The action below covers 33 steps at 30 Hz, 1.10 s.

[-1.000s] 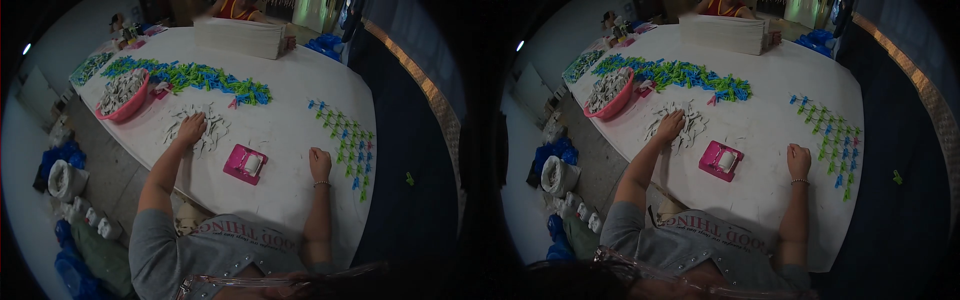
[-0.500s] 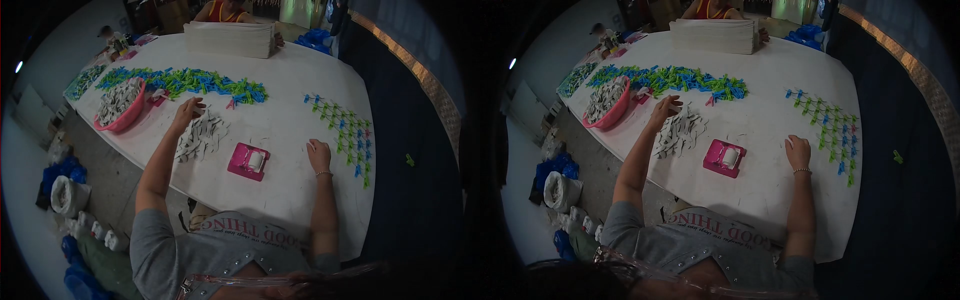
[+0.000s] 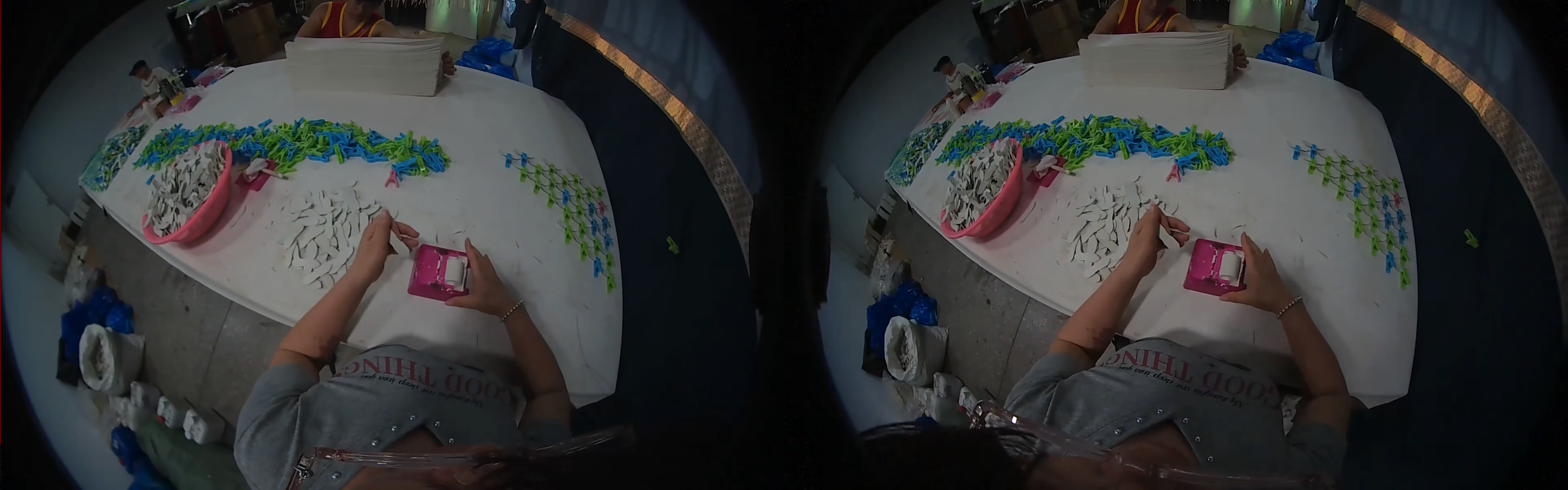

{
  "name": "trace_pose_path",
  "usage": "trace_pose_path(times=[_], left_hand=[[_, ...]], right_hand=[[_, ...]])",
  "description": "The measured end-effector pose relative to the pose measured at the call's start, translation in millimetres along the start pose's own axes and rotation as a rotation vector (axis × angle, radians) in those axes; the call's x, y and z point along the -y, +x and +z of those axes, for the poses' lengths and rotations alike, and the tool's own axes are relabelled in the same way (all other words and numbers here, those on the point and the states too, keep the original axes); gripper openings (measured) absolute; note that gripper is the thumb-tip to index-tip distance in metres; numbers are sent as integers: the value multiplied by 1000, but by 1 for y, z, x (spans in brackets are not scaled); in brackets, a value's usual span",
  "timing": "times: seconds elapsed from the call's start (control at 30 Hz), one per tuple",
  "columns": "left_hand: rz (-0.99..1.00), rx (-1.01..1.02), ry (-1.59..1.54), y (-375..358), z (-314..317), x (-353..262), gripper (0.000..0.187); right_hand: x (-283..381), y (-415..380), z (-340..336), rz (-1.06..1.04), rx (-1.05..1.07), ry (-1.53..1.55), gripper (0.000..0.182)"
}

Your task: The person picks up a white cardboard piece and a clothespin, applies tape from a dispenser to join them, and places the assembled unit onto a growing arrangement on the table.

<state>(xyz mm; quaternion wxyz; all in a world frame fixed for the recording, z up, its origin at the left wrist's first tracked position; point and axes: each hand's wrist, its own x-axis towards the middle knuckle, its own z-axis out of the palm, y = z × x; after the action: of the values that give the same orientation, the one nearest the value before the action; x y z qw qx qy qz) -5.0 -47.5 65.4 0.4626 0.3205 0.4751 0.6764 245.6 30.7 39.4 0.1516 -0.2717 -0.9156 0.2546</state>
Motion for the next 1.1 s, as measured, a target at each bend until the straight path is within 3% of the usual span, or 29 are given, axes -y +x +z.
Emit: trace_pose_path(times=[0.07,0.1,0.13,0.2,0.37,0.43,0.47,0.53,0.57,0.63,0.77,0.83,0.97,1.1], left_hand=[[374,83,389,1,-9,7,46],[184,54,358,-9,-7,-2,47],[185,51,354,-13,-10,-7,47],[-43,158,269,-18,-15,-15,42],[-6,137,157,-28,-13,-13,35],[12,161,140,-29,-12,-10,32],[45,188,173,-28,-8,-9,31],[78,213,204,-25,3,-8,30],[106,241,189,-24,11,-7,29],[134,271,175,-25,27,-6,28],[151,358,183,-24,47,-2,26],[143,388,197,-25,49,-5,23],[-14,448,25,-22,46,-10,15],[-24,499,31,-14,46,-8,12]], right_hand=[[-2,3,7,-28,-15,23,127],[-3,3,8,-53,-36,91,127],[-4,4,9,-78,-58,158,128],[-1,0,9,-67,-56,154,128],[6,-14,15,-53,-40,164,129],[14,-16,12,-128,-160,-13,112],[18,-17,7,-129,-159,-15,112],[47,-13,-17,-92,-222,118,75],[55,-10,-21,-92,-222,120,75],[66,-5,-23,137,-75,893,33],[73,-3,-20,75,-87,1081,17],[71,-5,-22,216,-75,1069,13],[58,-9,-25,307,-137,1037,12],[44,-5,-20,105,-255,815,9]])
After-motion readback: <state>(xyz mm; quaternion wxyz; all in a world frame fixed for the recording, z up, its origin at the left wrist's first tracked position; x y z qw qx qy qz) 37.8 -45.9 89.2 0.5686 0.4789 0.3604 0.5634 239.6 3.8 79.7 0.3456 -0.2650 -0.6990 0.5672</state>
